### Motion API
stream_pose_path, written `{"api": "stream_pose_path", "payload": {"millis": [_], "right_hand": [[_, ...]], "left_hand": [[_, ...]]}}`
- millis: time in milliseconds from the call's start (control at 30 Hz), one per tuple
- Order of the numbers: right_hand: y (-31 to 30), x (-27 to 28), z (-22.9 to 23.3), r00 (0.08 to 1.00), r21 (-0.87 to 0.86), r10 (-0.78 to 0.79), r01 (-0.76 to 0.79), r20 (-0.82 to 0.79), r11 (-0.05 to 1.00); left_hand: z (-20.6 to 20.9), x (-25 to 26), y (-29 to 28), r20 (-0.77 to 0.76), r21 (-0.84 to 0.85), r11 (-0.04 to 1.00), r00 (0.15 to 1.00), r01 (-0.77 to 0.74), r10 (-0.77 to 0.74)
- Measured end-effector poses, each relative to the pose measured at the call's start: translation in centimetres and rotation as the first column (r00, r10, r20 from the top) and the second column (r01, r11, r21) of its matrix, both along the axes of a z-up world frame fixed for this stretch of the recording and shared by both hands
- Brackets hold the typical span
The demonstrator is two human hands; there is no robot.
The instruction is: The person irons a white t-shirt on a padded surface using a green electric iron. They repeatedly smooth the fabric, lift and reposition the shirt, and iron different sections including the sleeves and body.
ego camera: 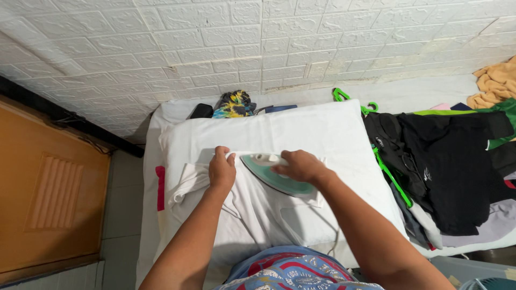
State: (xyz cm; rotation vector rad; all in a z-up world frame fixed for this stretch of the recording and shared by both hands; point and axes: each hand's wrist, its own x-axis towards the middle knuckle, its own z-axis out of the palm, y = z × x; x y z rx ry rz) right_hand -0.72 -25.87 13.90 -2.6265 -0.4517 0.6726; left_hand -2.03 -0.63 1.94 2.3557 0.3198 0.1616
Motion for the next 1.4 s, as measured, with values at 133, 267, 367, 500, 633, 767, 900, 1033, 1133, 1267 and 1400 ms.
{"api": "stream_pose_path", "payload": {"millis": [133,267,367,500,633,767,900,1033,1133,1267,1400], "right_hand": [[2.9,-0.5,-0.5,0.993,-0.012,-0.100,0.099,-0.056,0.995],[3.3,-1.9,0.0,0.988,-0.023,-0.145,0.144,-0.053,0.989],[1.8,-2.7,0.0,0.968,-0.008,-0.240,0.240,-0.066,0.971],[-2.6,-3.9,0.0,0.922,-0.031,-0.383,0.382,-0.062,0.924],[-5.4,-6.0,0.9,0.853,-0.118,-0.492,0.478,-0.176,0.870],[-6.6,-10.6,-0.1,0.849,-0.029,-0.472,0.480,-0.237,0.877],[-5.8,-12.0,-1.9,0.914,-0.029,-0.393,0.392,-0.100,0.919],[-2.9,-8.9,-1.5,0.873,-0.080,-0.474,0.468,-0.111,0.880],[-1.5,-6.1,-1.2,0.890,-0.007,-0.456,0.456,-0.013,0.890],[-3.2,-4.3,-2.3,0.891,-0.024,-0.450,0.452,0.057,0.892],[-9.5,-4.9,-4.0,0.857,-0.093,-0.513,0.515,0.050,0.852]], "left_hand": [[-1.9,0.4,0.7,-0.065,-0.072,0.996,0.997,-0.056,0.051],[-2.2,0.5,0.6,-0.105,-0.048,0.998,0.993,-0.049,0.044],[-1.6,0.4,0.7,-0.159,-0.012,1.000,0.987,-0.018,0.016],[-1.3,0.4,0.5,-0.173,0.026,1.000,0.985,0.005,0.000],[-1.2,0.3,0.5,-0.188,0.032,0.999,0.982,0.020,-0.014],[-1.2,0.4,0.5,-0.211,0.053,0.998,0.977,0.033,-0.021],[-1.3,0.3,0.7,-0.207,0.041,0.998,0.978,0.048,-0.038],[-1.0,0.3,0.4,-0.240,0.038,0.998,0.970,0.054,-0.044],[-1.0,0.3,0.3,-0.231,0.062,0.996,0.972,0.064,-0.048],[-1.3,0.0,0.5,-0.200,0.060,0.995,0.977,0.085,-0.071],[-1.4,0.0,0.4,-0.193,0.084,0.992,0.979,0.089,-0.072]]}}
